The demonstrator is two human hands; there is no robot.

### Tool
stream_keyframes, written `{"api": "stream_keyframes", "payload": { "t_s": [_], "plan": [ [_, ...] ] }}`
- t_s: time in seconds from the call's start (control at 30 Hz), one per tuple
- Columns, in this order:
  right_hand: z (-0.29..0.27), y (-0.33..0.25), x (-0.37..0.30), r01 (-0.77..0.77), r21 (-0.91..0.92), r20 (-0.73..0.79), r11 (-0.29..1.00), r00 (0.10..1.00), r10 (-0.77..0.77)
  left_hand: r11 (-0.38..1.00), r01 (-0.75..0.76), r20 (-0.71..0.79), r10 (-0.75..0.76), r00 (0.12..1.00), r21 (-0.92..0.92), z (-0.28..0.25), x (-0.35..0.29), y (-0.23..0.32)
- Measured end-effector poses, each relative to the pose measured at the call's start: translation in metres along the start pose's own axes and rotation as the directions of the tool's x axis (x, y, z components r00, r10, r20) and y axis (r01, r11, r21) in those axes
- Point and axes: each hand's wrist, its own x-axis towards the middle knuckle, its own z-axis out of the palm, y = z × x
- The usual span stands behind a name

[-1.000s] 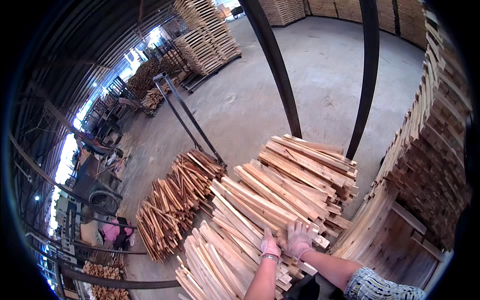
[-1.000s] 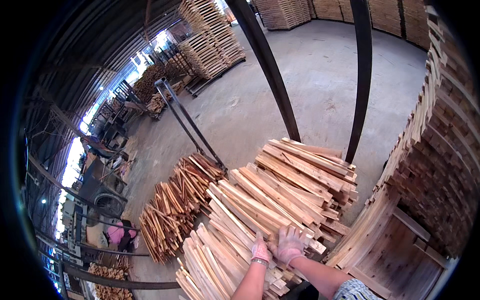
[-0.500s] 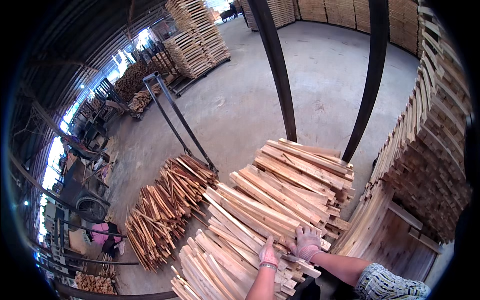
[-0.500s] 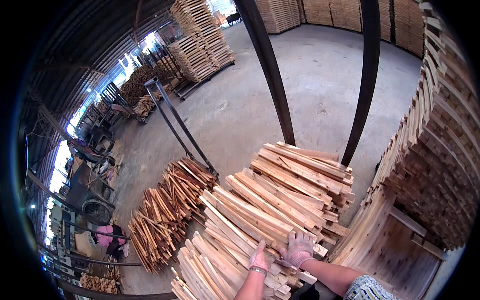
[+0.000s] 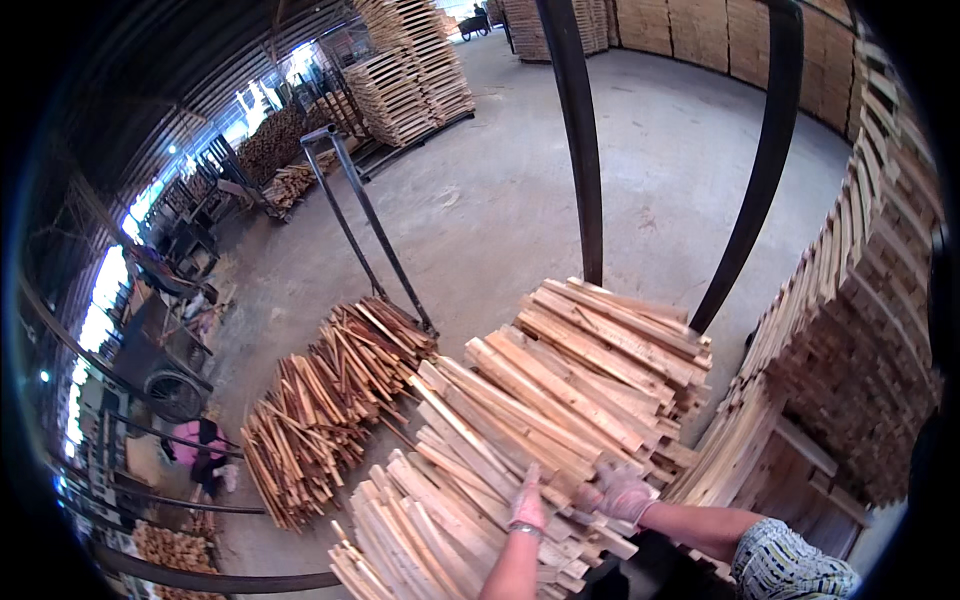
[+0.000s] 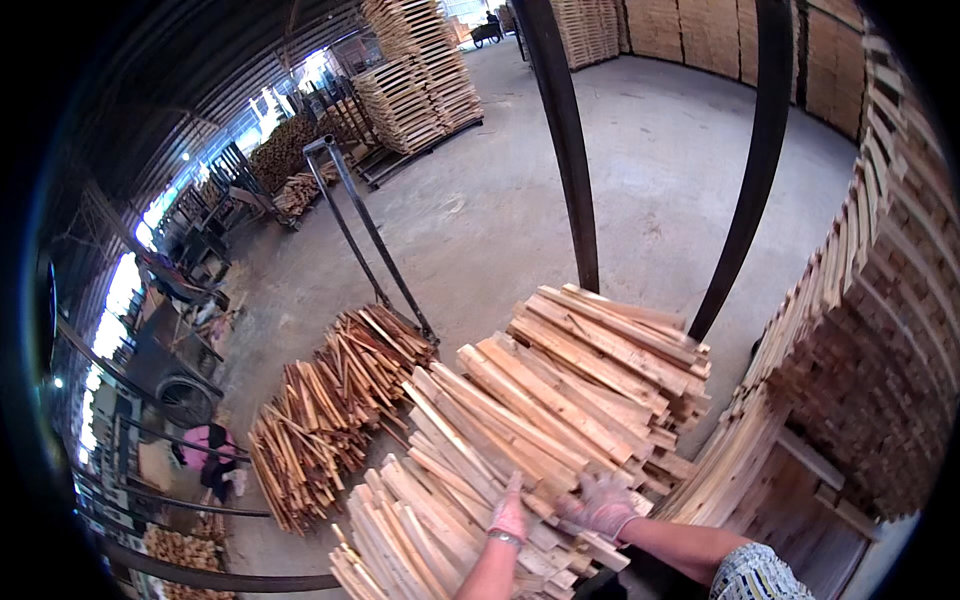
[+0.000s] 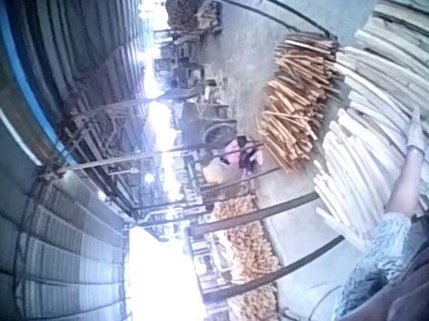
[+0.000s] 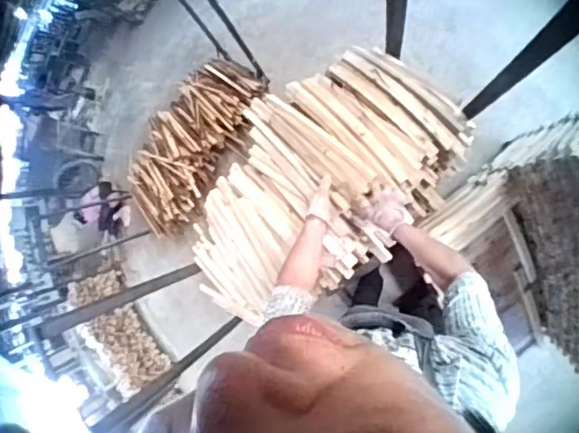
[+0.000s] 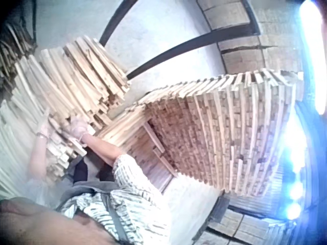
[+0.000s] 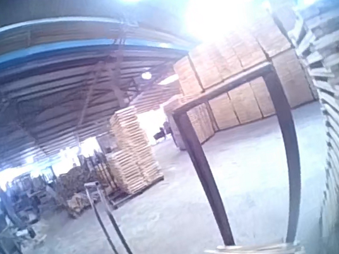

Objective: The person repeatedly picks up small wooden planks from a pile on the floor and places them onto a growing stack on a metal rack. The person wears gloves and handles the planks by hand, arranging them in layers.

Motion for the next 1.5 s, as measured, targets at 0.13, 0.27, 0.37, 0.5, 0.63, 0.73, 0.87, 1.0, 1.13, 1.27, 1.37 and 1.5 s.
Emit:
{"api": "stream_keyframes", "payload": {
  "t_s": [0.13, 0.27, 0.37, 0.5, 0.63, 0.73, 0.87, 1.0, 1.13, 1.27, 1.37, 1.5],
  "plan": [
    [-0.022, -0.015, 0.003, 0.051, 0.188, 0.227, 0.981, 0.969, -0.094, 0.993, 0.06, -0.121, -0.072, 0.99, -0.101, -0.029, 0.005, -0.015],
    [-0.004, -0.041, 0.03, -0.145, 0.01, 0.071, 0.989, 0.987, 0.144, 0.991, -0.136, -0.159, 0.137, 0.978, 0.014, -0.004, 0.039, -0.046],
    [0.003, -0.036, 0.022, -0.158, 0.034, -0.002, 0.987, 0.987, 0.158, 0.962, 0.049, -0.273, 0.028, 0.961, 0.27, 0.021, 0.038, -0.032],
    [0.012, -0.047, 0.01, -0.085, -0.025, 0.024, 0.996, 0.996, 0.086, 0.987, -0.086, -0.424, 0.136, 0.895, 0.133, -0.008, 0.082, -0.091],
    [0.009, -0.04, -0.016, -0.046, 0.05, 0.06, 0.998, 0.997, 0.043, 0.988, -0.103, -0.415, 0.143, 0.898, 0.118, -0.005, 0.046, -0.088],
    [-0.002, -0.041, -0.038, 0.065, 0.043, 0.118, 0.997, 0.991, -0.07, 0.991, -0.116, -0.291, 0.092, 0.952, -0.068, -0.01, -0.006, -0.067],
    [0.006, -0.032, -0.004, 0.063, 0.144, 0.132, 0.988, 0.988, -0.082, 0.765, 0.229, 0.275, -0.071, 0.959, -0.601, -0.046, -0.007, -0.059],
    [0.038, -0.017, 0.03, -0.014, 0.268, -0.031, 0.963, 0.999, 0.023, 0.966, 0.084, -0.429, -0.185, 0.884, -0.244, 0.018, -0.008, -0.046],
    [0.024, -0.025, 0.025, -0.022, 0.214, -0.008, 0.977, 1.0, 0.024, 0.993, 0.057, -0.417, -0.01, 0.909, 0.102, 0.024, -0.002, -0.04],
    [0.021, -0.006, 0.015, -0.081, 0.26, 0.154, 0.962, 0.987, 0.041, 0.978, -0.035, -0.242, -0.016, 0.97, -0.204, 0.037, -0.022, -0.049],
    [0.028, 0.031, -0.024, -0.029, 0.348, 0.135, 0.937, 0.991, -0.02, 0.97, 0.093, -0.216, -0.142, 0.966, -0.224, 0.036, -0.046, -0.095],
    [-0.006, 0.059, -0.114, -0.196, 0.722, 0.385, 0.663, 0.911, -0.15, 0.936, 0.273, -0.069, -0.294, 0.953, -0.222, 0.034, -0.117, -0.065]
  ]
}}
